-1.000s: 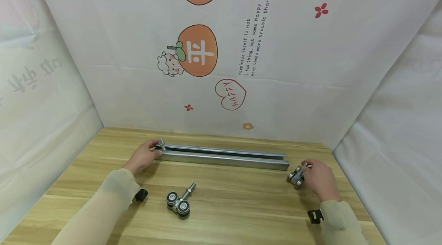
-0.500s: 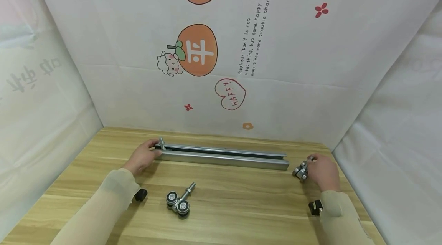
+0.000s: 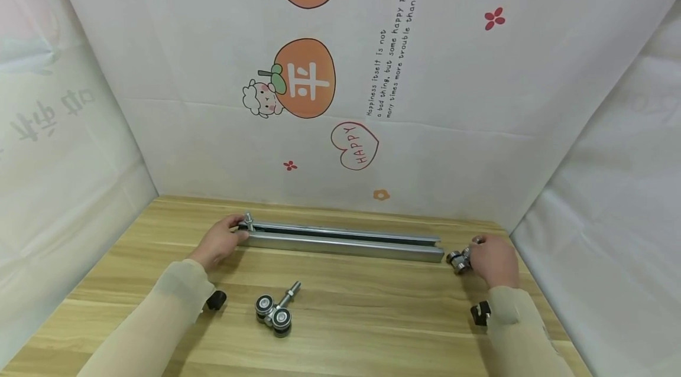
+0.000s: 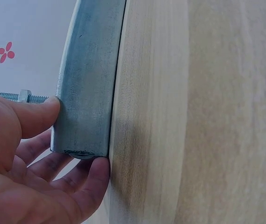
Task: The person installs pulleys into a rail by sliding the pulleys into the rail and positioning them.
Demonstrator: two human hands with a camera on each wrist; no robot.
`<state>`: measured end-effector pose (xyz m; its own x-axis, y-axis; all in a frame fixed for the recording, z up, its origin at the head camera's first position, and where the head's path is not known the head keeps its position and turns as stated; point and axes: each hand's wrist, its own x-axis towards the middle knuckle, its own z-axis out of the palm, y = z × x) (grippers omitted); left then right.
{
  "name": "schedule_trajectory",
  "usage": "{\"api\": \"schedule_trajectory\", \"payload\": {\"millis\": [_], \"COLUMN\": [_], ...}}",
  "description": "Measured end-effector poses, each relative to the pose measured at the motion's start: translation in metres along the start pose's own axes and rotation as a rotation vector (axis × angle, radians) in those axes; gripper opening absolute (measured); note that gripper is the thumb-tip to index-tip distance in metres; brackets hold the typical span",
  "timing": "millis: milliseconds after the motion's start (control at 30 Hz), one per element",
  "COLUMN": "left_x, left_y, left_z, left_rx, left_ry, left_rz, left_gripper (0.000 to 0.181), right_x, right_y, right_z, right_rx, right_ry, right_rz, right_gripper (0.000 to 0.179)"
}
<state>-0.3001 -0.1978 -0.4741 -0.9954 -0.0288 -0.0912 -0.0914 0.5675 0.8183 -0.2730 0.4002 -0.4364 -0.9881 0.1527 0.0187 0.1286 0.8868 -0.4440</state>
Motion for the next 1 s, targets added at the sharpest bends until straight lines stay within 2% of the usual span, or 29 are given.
{"api": "schedule_trajectory", "payload": {"millis": [467, 1000], "left_x": [0.0004, 0.0005], "left_y": [-0.0013, -0.0017], "left_z": [0.0003, 0.0001], "left_rx": [-0.039, -0.041], "left_ry": [-0.019, -0.005], "left_rz": [-0.008, 0.000], "left_gripper": [0.053, 0.053], "right_x": [0.0048, 0.0062], "right_y": [-0.0082, -0.0028], "right_z": [0.0023, 0.0095], "right_rx": [-0.024, 0.031], "right_ry": [-0.006, 0.024], "right_rz": [0.013, -0.058], "right_gripper": [0.049, 0.041]}}
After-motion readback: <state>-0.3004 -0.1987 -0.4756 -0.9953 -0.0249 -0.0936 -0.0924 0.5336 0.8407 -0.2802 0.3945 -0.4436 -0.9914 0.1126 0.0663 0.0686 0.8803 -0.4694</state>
